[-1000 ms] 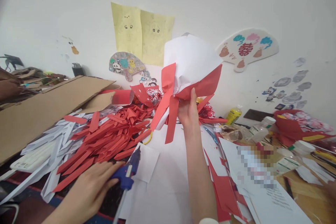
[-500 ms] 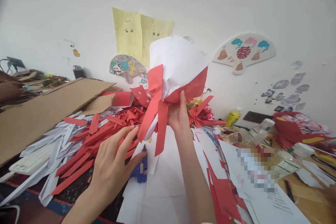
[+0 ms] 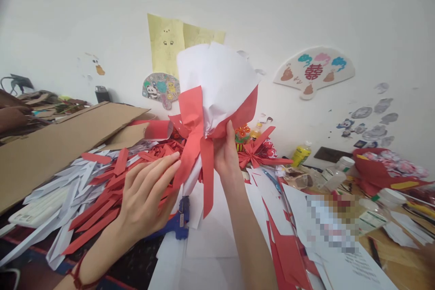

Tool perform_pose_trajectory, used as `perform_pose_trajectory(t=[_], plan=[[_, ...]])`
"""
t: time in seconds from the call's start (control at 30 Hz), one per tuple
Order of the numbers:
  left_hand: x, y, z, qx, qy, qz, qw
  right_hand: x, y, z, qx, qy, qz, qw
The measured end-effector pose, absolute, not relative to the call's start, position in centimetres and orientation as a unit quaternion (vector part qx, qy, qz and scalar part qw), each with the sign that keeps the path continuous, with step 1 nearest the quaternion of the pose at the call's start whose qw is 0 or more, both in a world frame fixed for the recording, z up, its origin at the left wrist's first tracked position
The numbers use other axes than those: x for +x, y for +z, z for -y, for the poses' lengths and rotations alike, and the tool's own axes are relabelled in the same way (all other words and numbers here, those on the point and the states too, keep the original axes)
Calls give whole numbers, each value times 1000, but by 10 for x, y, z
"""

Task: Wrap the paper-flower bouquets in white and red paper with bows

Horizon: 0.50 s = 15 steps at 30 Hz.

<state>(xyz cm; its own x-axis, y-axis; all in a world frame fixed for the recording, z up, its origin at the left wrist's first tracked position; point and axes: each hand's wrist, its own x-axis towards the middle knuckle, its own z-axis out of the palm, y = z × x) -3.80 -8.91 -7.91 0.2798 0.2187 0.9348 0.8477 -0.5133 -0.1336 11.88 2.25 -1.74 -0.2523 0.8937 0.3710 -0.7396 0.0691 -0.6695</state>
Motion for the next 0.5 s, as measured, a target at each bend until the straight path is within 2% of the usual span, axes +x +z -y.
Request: perform_pose_trajectory(t=[0.17,0.27,0.37,0.5], plan=[[-31,-83,85,-694,-501,376,355,118,-16,-20,-95,671,421,603],[-32,-81,81,-695,-512,381,330,117,-17,-19,-91,679,424,592],[-37,-78,78,-723,-502,366,301,115,-17,-19,-103,678,441,579],[-47,-71,76,-751,-468,341,318,117,-16,-17,-98,672,464,569]])
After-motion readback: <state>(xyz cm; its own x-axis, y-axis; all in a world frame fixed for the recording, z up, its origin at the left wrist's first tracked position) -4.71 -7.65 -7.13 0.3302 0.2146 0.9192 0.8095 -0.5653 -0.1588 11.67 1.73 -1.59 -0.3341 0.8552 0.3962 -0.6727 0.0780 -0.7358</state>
